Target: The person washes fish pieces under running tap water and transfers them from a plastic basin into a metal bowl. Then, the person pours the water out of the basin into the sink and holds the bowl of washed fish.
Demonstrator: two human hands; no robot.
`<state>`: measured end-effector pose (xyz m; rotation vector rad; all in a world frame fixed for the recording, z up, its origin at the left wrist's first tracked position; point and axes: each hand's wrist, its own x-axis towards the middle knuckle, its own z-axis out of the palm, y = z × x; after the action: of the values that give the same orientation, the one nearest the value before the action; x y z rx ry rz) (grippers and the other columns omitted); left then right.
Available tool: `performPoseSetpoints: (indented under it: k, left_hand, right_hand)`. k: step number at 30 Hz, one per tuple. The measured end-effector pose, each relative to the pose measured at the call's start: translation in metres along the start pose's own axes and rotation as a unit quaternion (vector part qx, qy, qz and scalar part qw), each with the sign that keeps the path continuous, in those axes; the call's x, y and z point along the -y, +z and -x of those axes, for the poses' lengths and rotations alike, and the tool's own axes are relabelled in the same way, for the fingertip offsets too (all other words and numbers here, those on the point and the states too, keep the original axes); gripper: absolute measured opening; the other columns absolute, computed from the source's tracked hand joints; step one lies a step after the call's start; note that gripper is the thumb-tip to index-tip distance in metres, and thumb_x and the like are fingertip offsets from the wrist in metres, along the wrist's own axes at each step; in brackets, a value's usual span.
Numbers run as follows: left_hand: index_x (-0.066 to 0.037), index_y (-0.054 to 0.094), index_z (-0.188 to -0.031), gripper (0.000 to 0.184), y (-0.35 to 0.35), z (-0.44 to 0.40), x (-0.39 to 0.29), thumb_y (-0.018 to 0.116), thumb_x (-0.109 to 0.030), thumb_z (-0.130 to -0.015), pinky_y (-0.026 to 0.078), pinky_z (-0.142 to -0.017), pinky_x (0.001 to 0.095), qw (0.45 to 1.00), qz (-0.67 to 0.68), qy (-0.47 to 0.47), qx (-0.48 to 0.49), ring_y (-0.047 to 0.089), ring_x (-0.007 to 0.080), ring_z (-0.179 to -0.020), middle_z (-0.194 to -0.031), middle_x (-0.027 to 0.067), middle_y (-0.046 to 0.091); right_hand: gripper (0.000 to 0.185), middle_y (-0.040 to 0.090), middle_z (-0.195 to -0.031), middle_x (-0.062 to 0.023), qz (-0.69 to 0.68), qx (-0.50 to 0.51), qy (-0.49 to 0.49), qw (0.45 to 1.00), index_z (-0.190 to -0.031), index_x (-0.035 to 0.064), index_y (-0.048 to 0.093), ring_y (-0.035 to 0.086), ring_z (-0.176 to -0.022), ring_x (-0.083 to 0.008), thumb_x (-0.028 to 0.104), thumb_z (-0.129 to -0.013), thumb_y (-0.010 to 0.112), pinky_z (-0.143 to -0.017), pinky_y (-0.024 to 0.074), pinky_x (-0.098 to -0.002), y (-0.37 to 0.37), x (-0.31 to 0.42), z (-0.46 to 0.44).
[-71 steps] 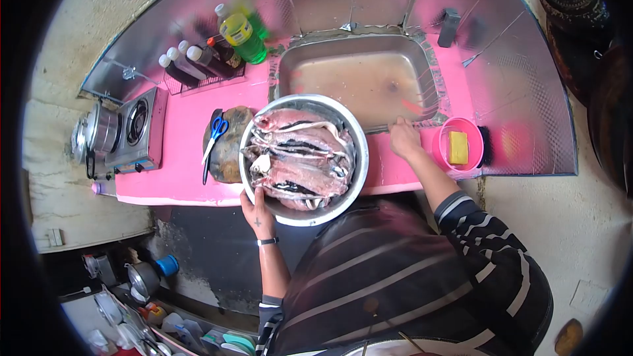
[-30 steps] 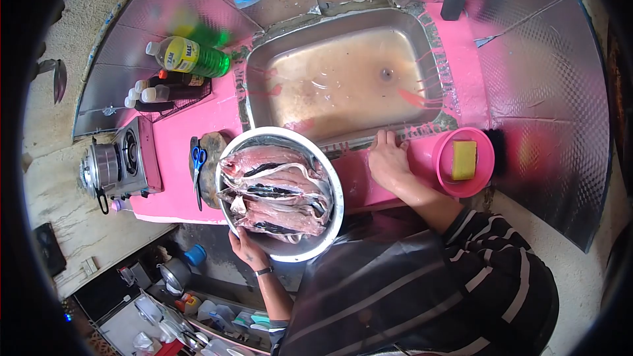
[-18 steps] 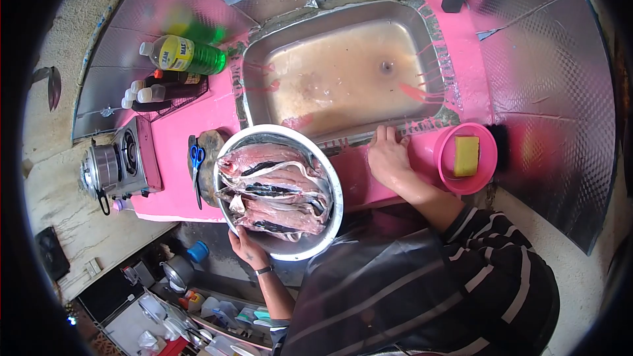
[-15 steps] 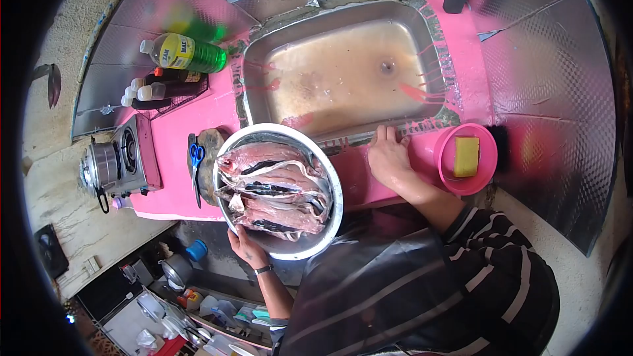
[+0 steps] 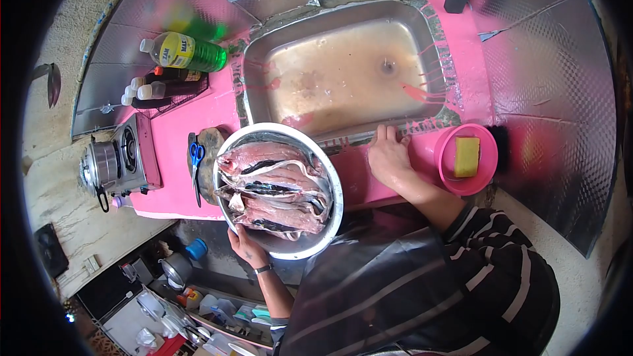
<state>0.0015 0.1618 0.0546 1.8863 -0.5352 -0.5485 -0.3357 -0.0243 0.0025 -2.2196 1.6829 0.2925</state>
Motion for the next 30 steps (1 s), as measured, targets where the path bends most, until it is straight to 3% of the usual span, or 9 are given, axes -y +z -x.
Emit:
performPoseSetpoints:
  k: [19, 30]
  left_hand:
    - [0.001, 0.059, -0.107, 0.023, -0.006, -0.003, 0.011, 0.056, -0.021, -0.101, 0.04, -0.077, 0.0248, 1.0, 0.013, 0.003, -0.002, 0.049, 0.0089, -0.085, -0.093, 0.0007, 0.059]
    - [0.001, 0.059, -0.105, 0.021, -0.005, -0.004, 0.01, 0.055, -0.019, -0.101, 0.037, -0.071, 0.0245, 1.0, 0.008, 0.004, -0.009, 0.045, 0.0074, -0.079, -0.088, -0.0017, 0.055]
  right_hand:
    - [0.038, 0.048, -0.114, -0.0215, 0.015, 0.008, -0.005, 1.0, -0.113, -0.016, 0.056, 0.048, -0.11, -0.0374, 0.013, -0.09, 0.051, -0.091, 0.0453, -0.0668, -0.005, 0.0, 0.001]
    - [0.037, 0.048, -0.116, -0.0226, 0.0, 0.023, -0.007, 1.0, -0.111, -0.0138, 0.061, 0.047, -0.113, -0.0406, 0.014, -0.088, 0.054, -0.092, 0.0416, -0.0714, -0.005, 0.0, 0.0]
